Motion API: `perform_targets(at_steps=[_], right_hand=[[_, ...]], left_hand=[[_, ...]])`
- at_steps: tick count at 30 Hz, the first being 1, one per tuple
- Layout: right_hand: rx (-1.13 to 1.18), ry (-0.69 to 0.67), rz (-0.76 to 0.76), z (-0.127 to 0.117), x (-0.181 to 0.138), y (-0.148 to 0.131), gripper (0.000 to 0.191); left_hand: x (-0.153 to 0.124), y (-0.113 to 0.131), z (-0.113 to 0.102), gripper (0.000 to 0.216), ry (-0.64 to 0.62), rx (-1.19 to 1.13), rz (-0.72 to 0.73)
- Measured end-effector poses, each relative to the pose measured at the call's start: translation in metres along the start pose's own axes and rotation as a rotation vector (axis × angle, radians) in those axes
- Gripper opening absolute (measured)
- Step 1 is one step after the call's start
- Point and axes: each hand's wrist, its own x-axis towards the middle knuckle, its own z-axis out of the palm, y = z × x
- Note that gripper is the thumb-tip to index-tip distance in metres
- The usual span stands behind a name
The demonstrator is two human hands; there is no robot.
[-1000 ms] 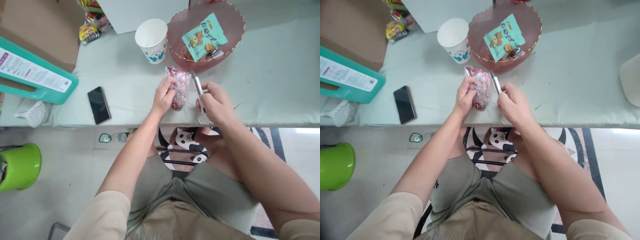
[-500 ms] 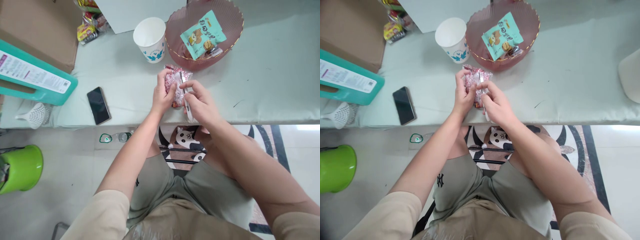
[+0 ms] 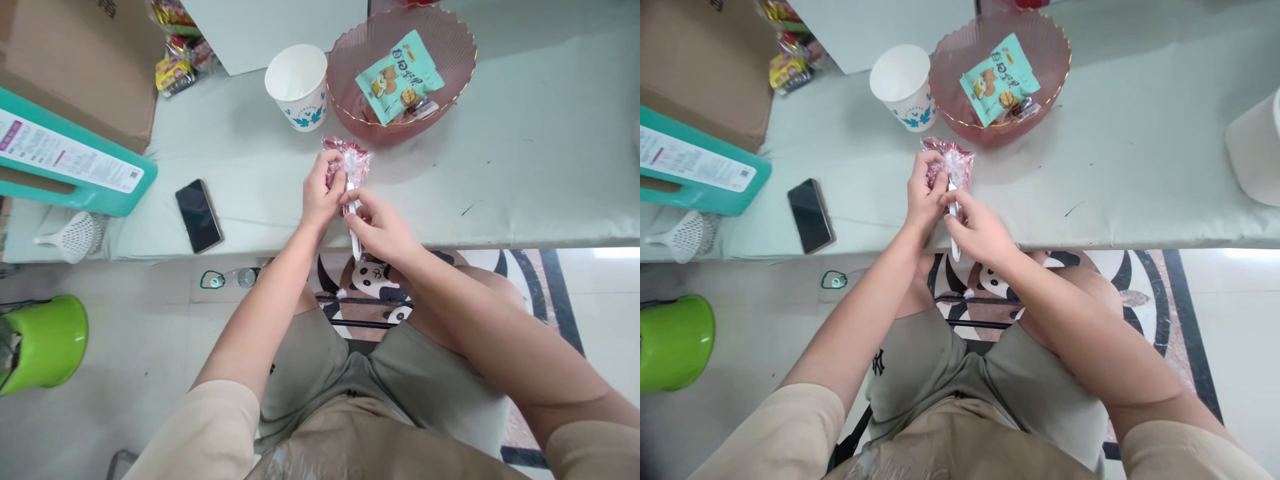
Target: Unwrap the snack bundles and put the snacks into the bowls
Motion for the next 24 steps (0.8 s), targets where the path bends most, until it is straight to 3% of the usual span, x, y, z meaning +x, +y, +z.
perform_targets(at_steps=[15,24], right_hand=[[-0.014,-0.184,0.069,0.003,-0.007,0.002,0.018],[-0.252,-0.233,0.086,-0.002,-0.014,-0.004,0.018]], left_hand=[[0.004,-0.016,0.001,0.057,0.092,-0.044,-0.030],[0.004,-0.015,0.002,0.055,0.123,-0.049,-0.006]])
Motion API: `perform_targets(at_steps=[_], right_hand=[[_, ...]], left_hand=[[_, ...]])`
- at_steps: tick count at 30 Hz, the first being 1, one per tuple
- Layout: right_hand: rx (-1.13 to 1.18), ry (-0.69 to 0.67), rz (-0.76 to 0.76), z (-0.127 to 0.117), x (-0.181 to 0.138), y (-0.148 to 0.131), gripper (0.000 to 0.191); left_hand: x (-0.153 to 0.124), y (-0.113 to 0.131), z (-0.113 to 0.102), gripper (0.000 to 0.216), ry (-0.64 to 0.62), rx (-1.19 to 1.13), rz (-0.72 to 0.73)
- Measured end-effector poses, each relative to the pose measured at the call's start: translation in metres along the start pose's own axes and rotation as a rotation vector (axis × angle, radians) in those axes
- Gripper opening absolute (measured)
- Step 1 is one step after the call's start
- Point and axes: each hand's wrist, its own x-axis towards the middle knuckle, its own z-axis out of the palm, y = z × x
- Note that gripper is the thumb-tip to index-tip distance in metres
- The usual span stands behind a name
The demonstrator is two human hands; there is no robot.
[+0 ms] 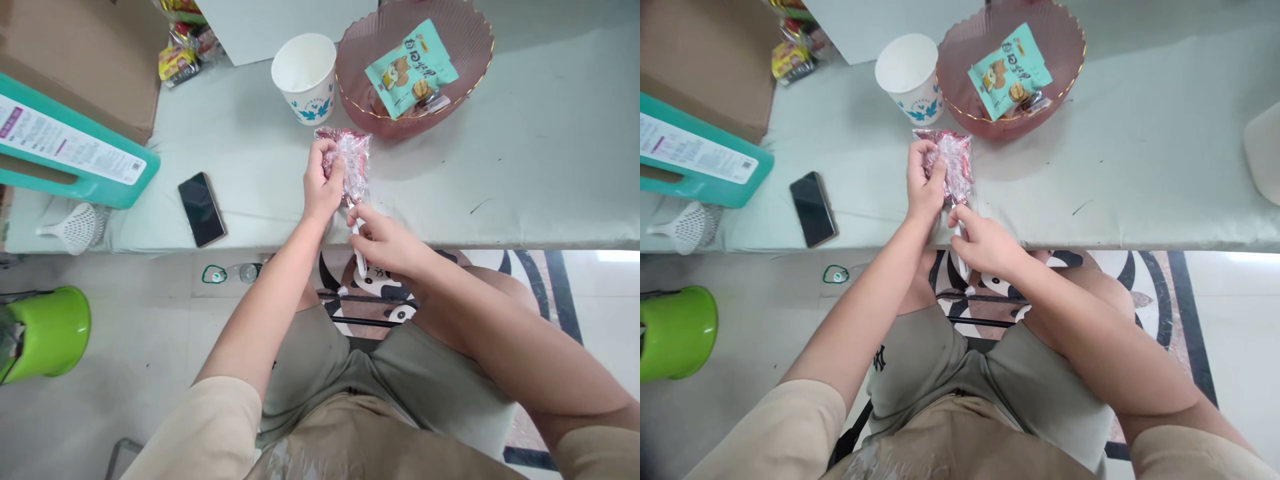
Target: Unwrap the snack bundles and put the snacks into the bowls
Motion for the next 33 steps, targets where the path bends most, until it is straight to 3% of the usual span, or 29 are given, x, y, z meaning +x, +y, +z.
perform_targets(at_steps=[6,9,13,17,22,26,29,33], right_hand=[[-0.098,-0.099,-0.010,-0.008,-0.013,-0.001,0.019],[-0.152,-0.066,-0.040,-0.023,-0.027,-0.005,0.029],[-0.276,0.236,0.131,-0.049,-0.036,-0.004,0.045],[-0.494,0.475,0.278,-0.066,-0.020,0.020,0.025],[-0.591,0.657,0.095,-0.069,0.010,0.054,0.015],[-0.631,0.788,-0.131,-0.057,0.022,0.049,0.015],[-0.536,0.743,-0.247,-0.039,0.027,0.037,0.019],[-0.438,0.691,-0.266,-0.014,0.037,0.032,0.025]], left_hand=[[-0.001,0.011,0.000,0.053,0.065,0.036,-0.038],[-0.001,0.009,0.001,0.055,0.075,0.027,-0.034],[-0.001,0.004,0.002,0.052,0.055,-0.011,-0.009],[-0.003,0.007,0.000,0.048,0.037,-0.020,-0.033],[-0.006,0.010,-0.004,0.046,0.004,-0.039,-0.037],[-0.007,0.014,-0.004,0.044,-0.024,-0.040,-0.017],[-0.007,0.020,-0.002,0.043,-0.074,-0.034,-0.003],[-0.009,0.025,-0.003,0.045,-0.153,-0.085,0.008]])
